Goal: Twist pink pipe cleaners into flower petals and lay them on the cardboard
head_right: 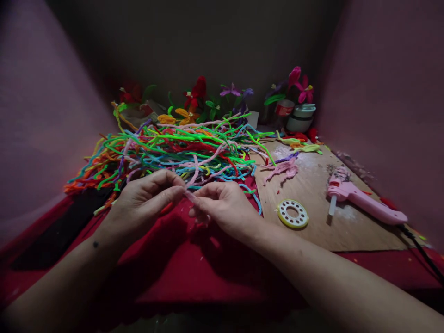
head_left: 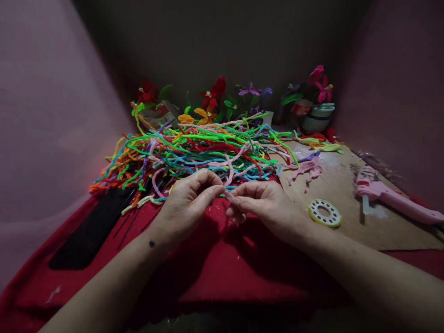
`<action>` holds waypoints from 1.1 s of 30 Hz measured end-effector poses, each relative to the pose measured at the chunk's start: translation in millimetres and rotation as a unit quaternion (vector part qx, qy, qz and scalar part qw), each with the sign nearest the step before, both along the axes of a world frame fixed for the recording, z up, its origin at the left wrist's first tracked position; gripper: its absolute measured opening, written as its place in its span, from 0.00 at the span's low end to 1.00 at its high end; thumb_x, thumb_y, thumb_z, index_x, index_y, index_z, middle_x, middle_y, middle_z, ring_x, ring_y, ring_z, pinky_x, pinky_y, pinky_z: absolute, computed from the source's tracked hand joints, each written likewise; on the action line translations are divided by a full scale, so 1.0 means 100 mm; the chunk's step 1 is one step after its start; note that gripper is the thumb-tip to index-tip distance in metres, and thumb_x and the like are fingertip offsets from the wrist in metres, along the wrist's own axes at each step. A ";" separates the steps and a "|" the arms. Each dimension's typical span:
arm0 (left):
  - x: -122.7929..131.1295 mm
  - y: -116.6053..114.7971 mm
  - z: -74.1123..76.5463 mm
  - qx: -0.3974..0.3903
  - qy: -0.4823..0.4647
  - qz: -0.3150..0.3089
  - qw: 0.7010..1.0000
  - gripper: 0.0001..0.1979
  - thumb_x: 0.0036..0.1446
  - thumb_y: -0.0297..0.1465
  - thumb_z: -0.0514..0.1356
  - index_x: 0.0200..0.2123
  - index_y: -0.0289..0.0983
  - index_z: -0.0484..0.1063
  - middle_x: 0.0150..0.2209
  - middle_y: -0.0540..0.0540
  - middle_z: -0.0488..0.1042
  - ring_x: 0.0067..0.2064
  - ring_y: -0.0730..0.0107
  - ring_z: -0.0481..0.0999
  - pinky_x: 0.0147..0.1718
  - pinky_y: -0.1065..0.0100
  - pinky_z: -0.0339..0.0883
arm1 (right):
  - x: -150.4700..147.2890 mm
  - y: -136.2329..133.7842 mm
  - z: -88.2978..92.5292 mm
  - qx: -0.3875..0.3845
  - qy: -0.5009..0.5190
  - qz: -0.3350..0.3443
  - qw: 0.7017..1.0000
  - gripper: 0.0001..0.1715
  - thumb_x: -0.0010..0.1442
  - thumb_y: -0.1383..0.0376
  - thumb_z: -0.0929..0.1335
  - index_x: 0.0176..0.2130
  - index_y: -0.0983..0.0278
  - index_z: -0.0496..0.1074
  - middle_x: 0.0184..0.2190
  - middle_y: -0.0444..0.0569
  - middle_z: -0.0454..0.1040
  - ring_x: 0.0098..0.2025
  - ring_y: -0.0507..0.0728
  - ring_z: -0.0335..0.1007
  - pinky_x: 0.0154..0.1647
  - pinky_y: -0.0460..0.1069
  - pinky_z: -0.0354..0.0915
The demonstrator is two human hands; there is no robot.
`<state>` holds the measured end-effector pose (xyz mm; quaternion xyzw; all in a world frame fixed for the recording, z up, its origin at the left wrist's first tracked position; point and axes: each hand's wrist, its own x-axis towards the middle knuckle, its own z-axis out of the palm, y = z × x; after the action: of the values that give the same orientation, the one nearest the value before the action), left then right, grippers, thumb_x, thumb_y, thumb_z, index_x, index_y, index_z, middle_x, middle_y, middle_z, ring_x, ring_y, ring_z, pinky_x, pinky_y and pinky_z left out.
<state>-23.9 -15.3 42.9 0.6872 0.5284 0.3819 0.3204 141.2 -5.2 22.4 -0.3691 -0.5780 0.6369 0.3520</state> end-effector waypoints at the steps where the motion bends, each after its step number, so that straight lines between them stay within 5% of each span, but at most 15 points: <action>1: 0.00 0.01 0.01 0.002 0.003 0.002 1.000 0.06 0.53 0.31 0.56 0.27 0.35 0.68 0.25 0.51 0.67 0.27 0.75 0.64 0.27 0.75 0.59 | 0.00 0.00 0.01 -0.010 0.003 0.000 1.000 0.11 0.54 0.62 0.67 0.26 0.68 0.69 0.23 0.47 0.73 0.22 0.48 0.65 0.27 0.46 0.63; 6: 0.00 0.02 0.00 0.030 0.071 -0.011 0.997 0.08 0.55 0.32 0.54 0.29 0.34 0.69 0.26 0.50 0.70 0.29 0.74 0.67 0.29 0.74 0.59 | 0.00 0.02 -0.02 -0.006 -0.002 -0.005 1.000 0.12 0.54 0.61 0.67 0.26 0.68 0.68 0.22 0.46 0.72 0.22 0.49 0.66 0.27 0.46 0.63; 9: -0.01 0.02 -0.02 0.059 0.123 -0.027 0.990 0.08 0.56 0.31 0.52 0.28 0.35 0.68 0.25 0.51 0.68 0.28 0.75 0.66 0.29 0.74 0.58 | 0.00 0.01 -0.08 0.104 -0.047 -0.031 0.993 0.08 0.56 0.65 0.65 0.28 0.67 0.70 0.23 0.45 0.71 0.24 0.49 0.66 0.28 0.46 0.63; 11: -0.02 0.02 -0.04 0.076 0.154 -0.041 0.984 0.09 0.57 0.30 0.51 0.26 0.35 0.66 0.24 0.51 0.67 0.27 0.75 0.65 0.28 0.73 0.58 | 0.00 -0.01 -0.10 0.254 -0.076 -0.084 0.961 0.06 0.56 0.68 0.65 0.34 0.66 0.71 0.27 0.46 0.72 0.29 0.51 0.67 0.32 0.47 0.64; 14: -0.03 0.02 -0.06 0.094 0.183 -0.078 0.975 0.09 0.57 0.29 0.50 0.25 0.35 0.64 0.24 0.51 0.66 0.27 0.75 0.64 0.29 0.73 0.58 | 0.02 -0.02 -0.11 0.463 -0.119 -0.170 0.862 0.15 0.55 0.69 0.66 0.44 0.67 0.70 0.34 0.52 0.70 0.37 0.55 0.65 0.39 0.51 0.63; 16: -0.03 0.02 -0.07 0.103 0.189 -0.095 0.972 0.09 0.57 0.29 0.50 0.26 0.35 0.64 0.25 0.50 0.66 0.28 0.75 0.65 0.30 0.73 0.58 | 0.03 -0.02 -0.09 0.527 -0.170 -0.184 0.812 0.14 0.54 0.68 0.67 0.42 0.67 0.73 0.34 0.54 0.69 0.39 0.58 0.63 0.41 0.54 0.62; 18: -0.03 0.01 -0.07 0.101 0.184 -0.094 0.973 0.09 0.57 0.29 0.50 0.26 0.35 0.65 0.26 0.50 0.67 0.29 0.74 0.65 0.30 0.73 0.58 | 0.03 -0.02 -0.07 0.537 -0.216 -0.163 0.799 0.09 0.55 0.66 0.66 0.35 0.67 0.76 0.31 0.53 0.69 0.37 0.58 0.62 0.39 0.54 0.61; 21: -0.01 0.00 -0.07 0.087 0.160 -0.073 0.981 0.09 0.57 0.29 0.51 0.26 0.35 0.65 0.25 0.51 0.66 0.28 0.75 0.64 0.29 0.73 0.58 | 0.03 -0.03 -0.04 0.488 -0.233 -0.109 0.834 0.11 0.56 0.66 0.65 0.28 0.67 0.76 0.25 0.51 0.69 0.32 0.55 0.62 0.35 0.51 0.60; 26: 0.01 0.01 -0.05 0.061 0.112 -0.053 0.990 0.08 0.56 0.29 0.53 0.26 0.34 0.66 0.25 0.51 0.67 0.28 0.76 0.65 0.30 0.74 0.58 | 0.04 -0.03 0.01 0.298 -0.199 -0.054 0.932 0.10 0.56 0.68 0.66 0.26 0.69 0.74 0.20 0.44 0.70 0.24 0.49 0.62 0.26 0.44 0.57; 33: -0.01 0.05 -0.03 -0.006 0.066 -0.053 0.996 0.08 0.53 0.31 0.56 0.25 0.34 0.69 0.25 0.51 0.67 0.30 0.75 0.65 0.31 0.73 0.58 | 0.02 0.00 0.03 0.134 -0.170 -0.024 0.976 0.12 0.55 0.67 0.65 0.22 0.68 0.70 0.15 0.40 0.65 0.18 0.46 0.56 0.21 0.42 0.54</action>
<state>-25.4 -10.7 40.0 0.7360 0.5135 0.3154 0.3084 142.7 -4.9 25.5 -0.4353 -0.7005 0.4727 0.3105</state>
